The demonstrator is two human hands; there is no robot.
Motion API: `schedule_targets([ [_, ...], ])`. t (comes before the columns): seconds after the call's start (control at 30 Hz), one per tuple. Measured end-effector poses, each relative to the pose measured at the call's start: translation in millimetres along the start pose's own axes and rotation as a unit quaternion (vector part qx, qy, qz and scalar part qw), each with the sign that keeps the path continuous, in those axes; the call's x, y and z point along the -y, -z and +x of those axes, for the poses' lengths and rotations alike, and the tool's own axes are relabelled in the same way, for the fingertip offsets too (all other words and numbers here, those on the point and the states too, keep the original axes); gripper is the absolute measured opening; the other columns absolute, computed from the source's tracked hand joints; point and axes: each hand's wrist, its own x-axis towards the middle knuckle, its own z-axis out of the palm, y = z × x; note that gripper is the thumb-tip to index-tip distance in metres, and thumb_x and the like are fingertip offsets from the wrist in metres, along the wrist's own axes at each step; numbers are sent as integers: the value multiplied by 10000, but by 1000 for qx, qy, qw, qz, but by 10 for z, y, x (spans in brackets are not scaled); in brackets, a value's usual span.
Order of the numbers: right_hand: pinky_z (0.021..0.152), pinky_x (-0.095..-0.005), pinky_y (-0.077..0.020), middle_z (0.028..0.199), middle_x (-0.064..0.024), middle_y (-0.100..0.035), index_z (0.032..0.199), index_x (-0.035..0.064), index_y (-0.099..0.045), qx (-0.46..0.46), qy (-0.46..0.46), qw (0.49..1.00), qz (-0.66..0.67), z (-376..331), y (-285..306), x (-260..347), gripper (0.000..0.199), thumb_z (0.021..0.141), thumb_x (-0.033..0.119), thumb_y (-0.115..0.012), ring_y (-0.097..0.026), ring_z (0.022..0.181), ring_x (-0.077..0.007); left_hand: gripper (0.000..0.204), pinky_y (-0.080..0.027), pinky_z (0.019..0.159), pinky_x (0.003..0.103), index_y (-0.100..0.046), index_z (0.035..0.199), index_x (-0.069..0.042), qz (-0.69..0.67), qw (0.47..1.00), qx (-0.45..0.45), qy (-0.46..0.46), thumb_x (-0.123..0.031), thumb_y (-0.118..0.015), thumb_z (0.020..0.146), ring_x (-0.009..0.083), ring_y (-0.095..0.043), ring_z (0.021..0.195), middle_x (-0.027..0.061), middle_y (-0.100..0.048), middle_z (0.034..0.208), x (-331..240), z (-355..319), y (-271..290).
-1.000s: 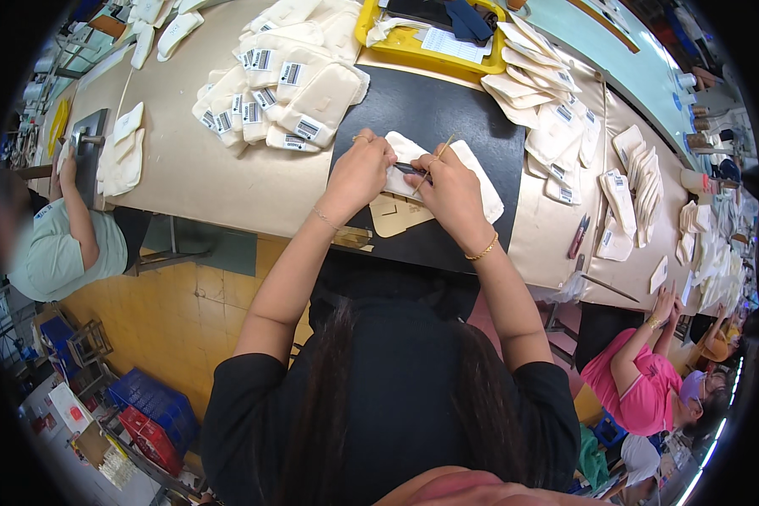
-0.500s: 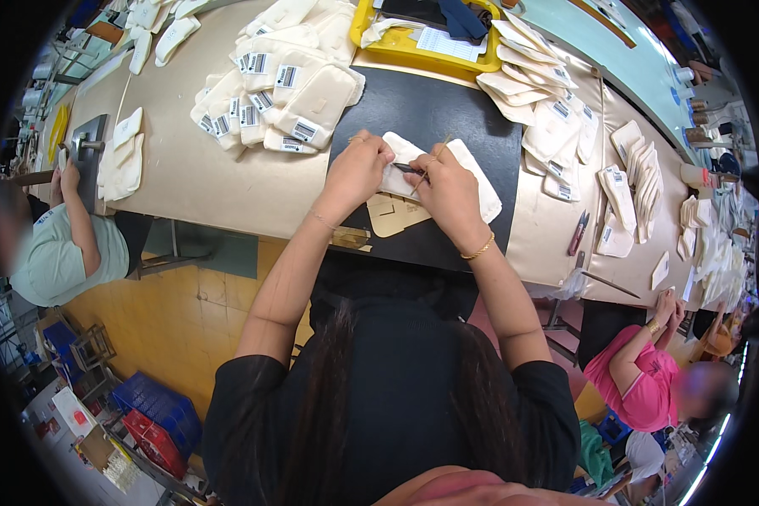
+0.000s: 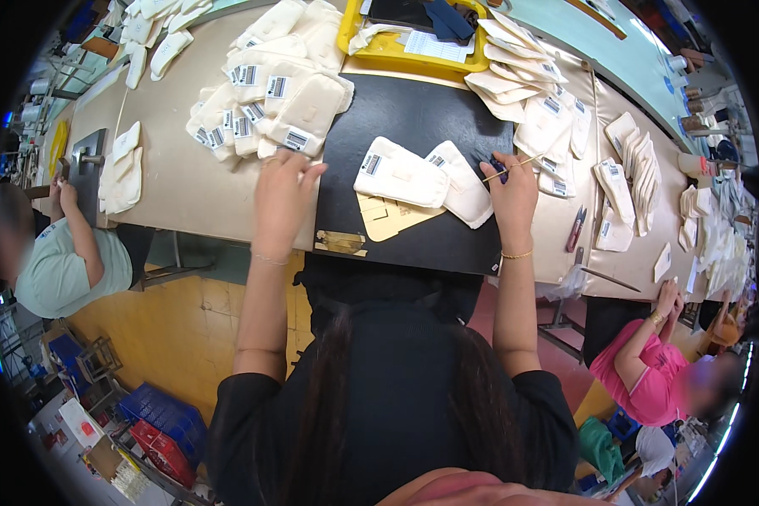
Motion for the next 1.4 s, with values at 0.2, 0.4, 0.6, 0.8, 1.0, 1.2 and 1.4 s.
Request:
schedule_targets([
  [0.2, 938, -450, -450, 1147, -87, -693, 1110, 70, -736, -57, 62, 996, -13, -38, -47, 13, 304, 856, 227, -796, -594, 1080, -312, 652, -353, 1139, 501, -640, 1299, -148, -3, 946, 29, -323, -333, -876, 720, 322, -575, 1219, 134, -624, 1236, -372, 163, -515],
  [0.4, 953, -446, -425, 1157, -63, -687, 1152, 108, -719, 20, 45, 998, -24, -394, 85, 78, 374, 827, 266, -817, -579, 1079, -294, 839, -229, 1216, 599, -536, 1454, -206, 22, 937, 182, -296, -389, -881, 711, 336, -526, 1301, 127, -589, 1317, -428, 318, -590],
  [0.6, 945, -437, -424, 1153, -93, -639, 1257, 93, -685, 31, 17, 999, -4, -551, -3, 75, 485, 820, 253, -821, -573, 1073, -297, 800, -265, 1190, 608, -556, 1455, -178, 171, 956, -163, -172, -422, -863, 759, 351, -469, 1360, 156, -534, 1418, -40, 602, -160],
  [0.8, 882, -400, -487, 1095, -150, -655, 1218, 26, -686, 38, 0, 998, 52, -465, 33, 153, 448, 819, 175, -825, -610, 1002, -318, 730, -385, 1145, 460, -600, 1400, -112, -44, 985, -82, -146, -355, -876, 769, 379, -451, 1387, 182, -499, 1474, -95, 310, -331],
  [1.0, 781, -321, -506, 912, -112, -649, 1123, 5, -702, 72, -57, 975, 200, -406, 151, -78, 344, 843, 171, -811, -634, 834, -230, 663, -343, 1167, 518, -607, 1268, -51, -45, 965, 73, -246, -385, -870, 759, 403, -403, 1420, 204, -469, 1484, -521, -276, -932],
  [1.2, 865, -324, -523, 1091, -101, -711, 1272, -25, -657, -102, -226, 963, 104, -117, 815, -815, 498, 895, 262, -809, -640, 975, -152, 614, -324, 1179, 564, -639, 1232, -68, 5, 964, 84, -252, -385, -863, 756, 390, -434, 1388, 199, -509, 1430, -525, -246, -1007],
  [1.4, 928, -385, -529, 1183, -207, -690, 1263, -9, -666, -315, -144, 937, -41, 108, 1246, -1064, 449, 917, 258, -770, -669, 1068, -311, 561, -372, 1138, 521, -648, 1228, -88, -52, 958, 86, -267, -239, -877, 739, 395, -522, 1240, 162, -546, 1296, -552, -185, -897],
])
